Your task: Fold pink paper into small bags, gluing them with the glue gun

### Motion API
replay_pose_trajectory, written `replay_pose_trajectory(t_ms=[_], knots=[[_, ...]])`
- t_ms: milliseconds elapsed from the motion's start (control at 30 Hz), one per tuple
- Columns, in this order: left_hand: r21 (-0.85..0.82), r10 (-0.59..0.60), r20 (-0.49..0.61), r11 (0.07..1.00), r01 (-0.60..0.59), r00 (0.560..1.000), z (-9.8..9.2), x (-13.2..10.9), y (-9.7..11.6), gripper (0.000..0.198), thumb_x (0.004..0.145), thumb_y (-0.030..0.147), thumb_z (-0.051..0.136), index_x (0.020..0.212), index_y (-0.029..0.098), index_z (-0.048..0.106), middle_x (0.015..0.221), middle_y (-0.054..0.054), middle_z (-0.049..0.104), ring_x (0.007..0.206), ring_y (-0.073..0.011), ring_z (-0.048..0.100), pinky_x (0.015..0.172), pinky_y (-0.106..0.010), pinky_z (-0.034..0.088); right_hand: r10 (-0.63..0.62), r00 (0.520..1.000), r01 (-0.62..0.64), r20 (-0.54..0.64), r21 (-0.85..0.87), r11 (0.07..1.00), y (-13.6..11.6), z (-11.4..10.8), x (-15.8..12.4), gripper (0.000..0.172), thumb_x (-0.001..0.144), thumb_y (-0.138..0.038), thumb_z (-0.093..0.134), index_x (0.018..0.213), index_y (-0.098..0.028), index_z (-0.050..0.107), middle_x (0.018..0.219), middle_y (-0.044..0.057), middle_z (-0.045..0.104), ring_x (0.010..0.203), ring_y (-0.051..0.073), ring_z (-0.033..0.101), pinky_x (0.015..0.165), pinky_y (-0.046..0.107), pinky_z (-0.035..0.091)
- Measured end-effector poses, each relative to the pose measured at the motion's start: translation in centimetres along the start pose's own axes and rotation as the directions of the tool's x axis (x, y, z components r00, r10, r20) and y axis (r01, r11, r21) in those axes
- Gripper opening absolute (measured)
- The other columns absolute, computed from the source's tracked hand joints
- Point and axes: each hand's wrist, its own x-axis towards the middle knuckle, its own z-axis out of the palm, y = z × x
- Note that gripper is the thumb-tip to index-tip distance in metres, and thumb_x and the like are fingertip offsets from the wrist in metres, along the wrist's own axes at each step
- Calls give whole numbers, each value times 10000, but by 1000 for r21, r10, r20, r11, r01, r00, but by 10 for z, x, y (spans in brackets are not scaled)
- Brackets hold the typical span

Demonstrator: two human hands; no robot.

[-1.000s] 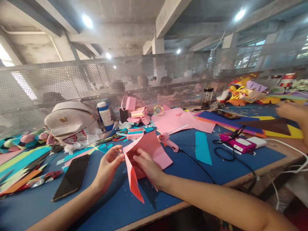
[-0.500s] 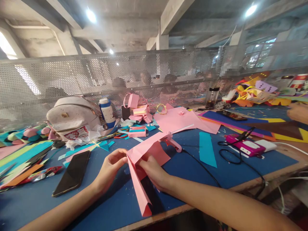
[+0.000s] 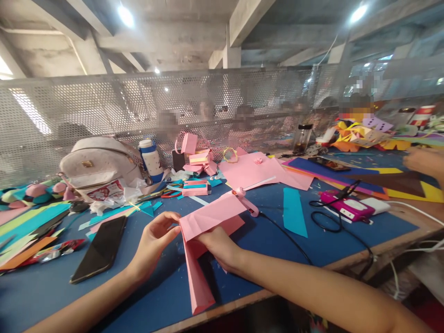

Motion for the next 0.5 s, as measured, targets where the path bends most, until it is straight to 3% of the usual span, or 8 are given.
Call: replay_pose_trajectory(t_ms=[500], knots=[[15, 20, -27, 1000, -20, 999, 4, -2, 6, 165, 763, 269, 733, 875, 184, 645, 875, -32, 635, 870, -167, 590, 770, -254, 483, -5, 1000, 4, -19, -56, 998, -2, 2, -2, 323, 705, -391, 775, 961, -208, 703, 979, 25, 705, 975, 220, 598, 891, 337, 434]])
